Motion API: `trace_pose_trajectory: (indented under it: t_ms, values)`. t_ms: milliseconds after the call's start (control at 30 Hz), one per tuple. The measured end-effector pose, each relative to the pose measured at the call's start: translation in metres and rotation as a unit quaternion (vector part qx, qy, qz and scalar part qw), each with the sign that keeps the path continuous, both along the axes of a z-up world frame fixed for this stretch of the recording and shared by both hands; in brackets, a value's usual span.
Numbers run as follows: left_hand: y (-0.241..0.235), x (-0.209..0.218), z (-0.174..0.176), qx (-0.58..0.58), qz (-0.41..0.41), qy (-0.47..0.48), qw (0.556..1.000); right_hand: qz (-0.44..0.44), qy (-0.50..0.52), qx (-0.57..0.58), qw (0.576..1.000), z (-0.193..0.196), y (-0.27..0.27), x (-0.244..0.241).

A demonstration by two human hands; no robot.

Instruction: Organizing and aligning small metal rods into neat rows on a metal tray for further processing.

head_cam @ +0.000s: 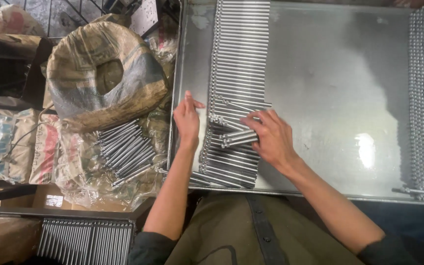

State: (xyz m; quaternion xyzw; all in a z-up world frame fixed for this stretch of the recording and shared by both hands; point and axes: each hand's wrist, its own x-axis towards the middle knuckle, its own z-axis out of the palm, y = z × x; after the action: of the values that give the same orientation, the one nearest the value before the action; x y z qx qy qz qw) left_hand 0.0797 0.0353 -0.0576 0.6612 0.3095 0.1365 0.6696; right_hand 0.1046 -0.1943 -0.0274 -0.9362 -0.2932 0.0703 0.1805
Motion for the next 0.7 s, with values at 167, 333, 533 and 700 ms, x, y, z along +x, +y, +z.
trace_pose_trajectory:
  t_ms: [167,333,533,700]
  values:
    - [-0.012,-0.009,0.010,0.004,-0.048,0.026,0.999,0.004,0.028,0.021,0.999,0.018,0.007,-0.019]
    - [-0.030,-0.002,0.013,-0.135,-0.035,0.008,0.990,-0.077,0.205,0.076,0.973,0.052,0.020,-0.016]
    - [-0.046,-0.014,0.016,-0.051,-0.025,0.043,0.997,-0.045,0.067,-0.029,0.996,0.018,0.013,-0.034]
    - [-0.005,0.000,-0.014,-0.042,0.053,0.005,0.998,-0.016,0.022,-0.049,0.998,0.017,0.015,-0.014]
